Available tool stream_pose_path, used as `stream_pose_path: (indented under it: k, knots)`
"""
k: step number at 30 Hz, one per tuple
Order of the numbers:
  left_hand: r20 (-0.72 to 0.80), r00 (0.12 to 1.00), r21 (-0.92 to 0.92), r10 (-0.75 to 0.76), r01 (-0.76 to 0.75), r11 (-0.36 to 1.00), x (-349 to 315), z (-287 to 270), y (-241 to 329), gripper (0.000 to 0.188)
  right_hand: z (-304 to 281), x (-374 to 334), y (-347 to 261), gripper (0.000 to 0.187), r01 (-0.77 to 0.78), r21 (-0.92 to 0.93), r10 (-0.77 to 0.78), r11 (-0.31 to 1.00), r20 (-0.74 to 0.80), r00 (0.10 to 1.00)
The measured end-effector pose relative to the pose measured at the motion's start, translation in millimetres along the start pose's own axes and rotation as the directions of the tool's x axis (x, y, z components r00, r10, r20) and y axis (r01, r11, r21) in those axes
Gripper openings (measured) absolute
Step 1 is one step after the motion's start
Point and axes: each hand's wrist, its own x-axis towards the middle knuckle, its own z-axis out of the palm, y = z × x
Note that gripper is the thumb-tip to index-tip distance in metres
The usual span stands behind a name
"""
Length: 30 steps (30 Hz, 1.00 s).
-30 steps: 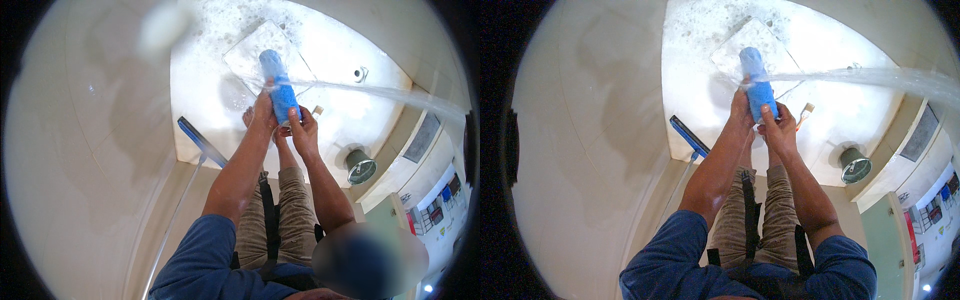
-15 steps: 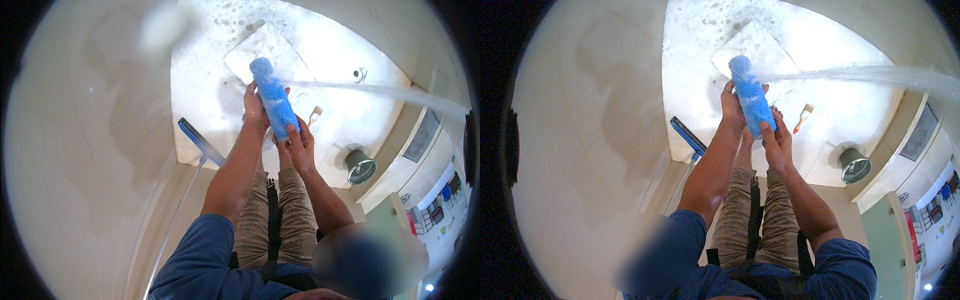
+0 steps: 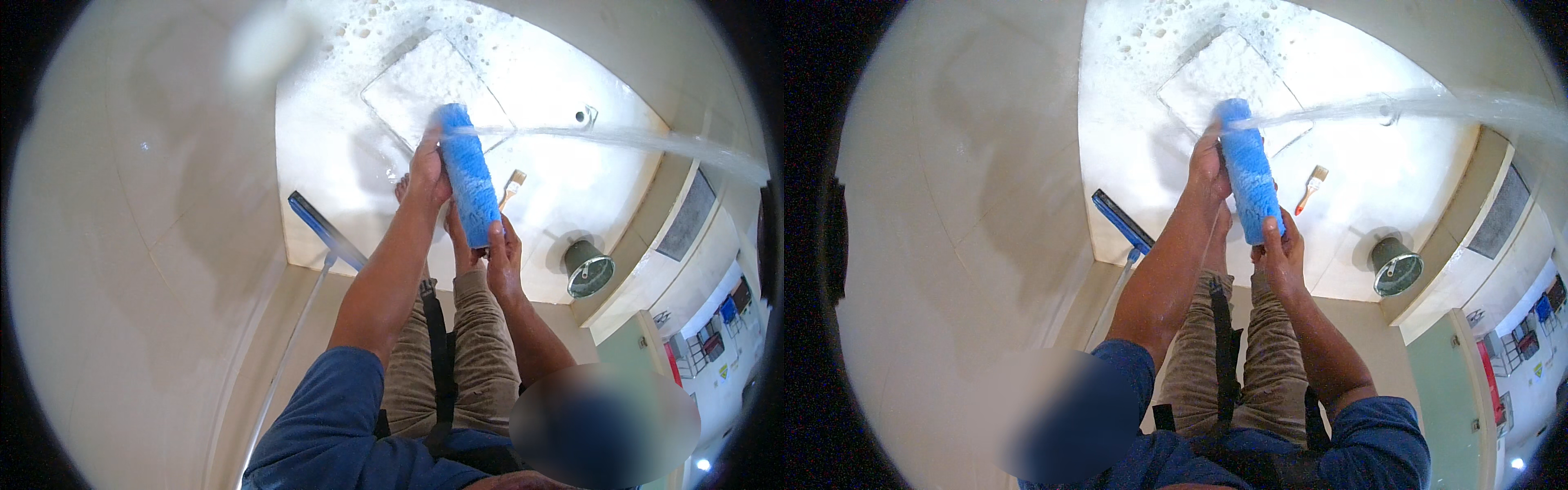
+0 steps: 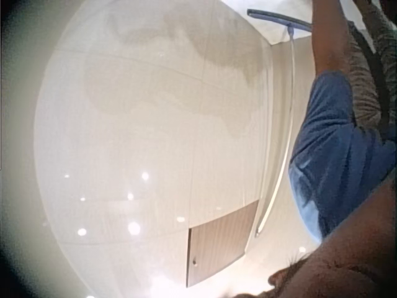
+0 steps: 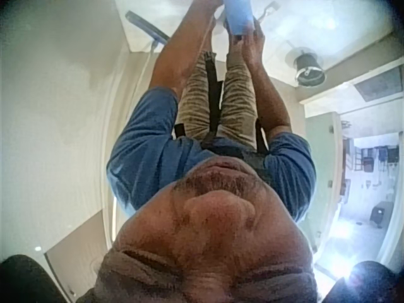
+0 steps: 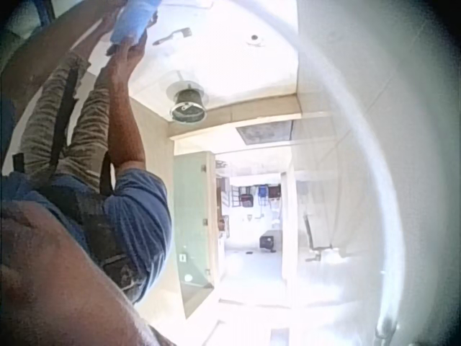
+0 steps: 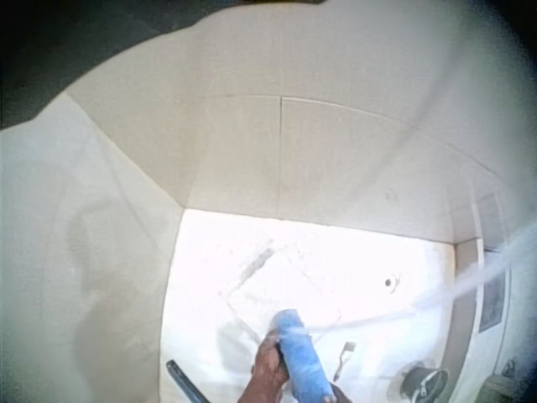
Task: The person rinses a paint roller and a paintbrush under running water in a shower. They squeeze the roller cover repeatedly to remove paint residue and rinse the brush bristles.
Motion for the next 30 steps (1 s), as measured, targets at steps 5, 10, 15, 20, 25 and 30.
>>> stream_pose_path:
  k: [5,10,15,20,25,30]
  knots:
    - [-0.030,0.996,0.151,0.081,-0.076,0.986,5.8,15.1,11.2,0.076,23.6,24.1,-26.8,0.060,-0.072,0.029,0.075,0.997,-0.094,0.993]
    - [0.000,0.996,0.218,0.090,-0.088,0.972,-14.1,41.4,21.1,0.072,45.3,65.2,-42.3,0.060,-0.040,0.099,0.051,0.994,-0.106,0.993]
    - [-0.008,0.999,0.185,0.051,-0.049,0.982,-5.4,38.0,24.6,0.061,59.4,97.4,-60.9,0.056,-0.110,0.122,0.130,0.986,-0.171,0.977]
    - [-0.038,0.999,0.169,0.031,-0.025,0.985,-0.1,33.9,14.9,0.048,47.6,99.0,-52.2,0.057,-0.247,0.425,0.317,0.871,-0.101,0.943]
    - [-0.063,0.996,0.114,0.059,-0.052,0.992,8.4,29.1,13.3,0.062,34.8,55.8,-41.6,0.049,-0.337,0.606,0.384,0.721,0.055,0.922]
    - [-0.031,0.996,-0.078,0.080,-0.082,0.994,25.3,17.5,12.0,0.065,31.8,60.9,-39.1,0.049,-0.352,0.740,0.331,0.573,0.184,0.925]
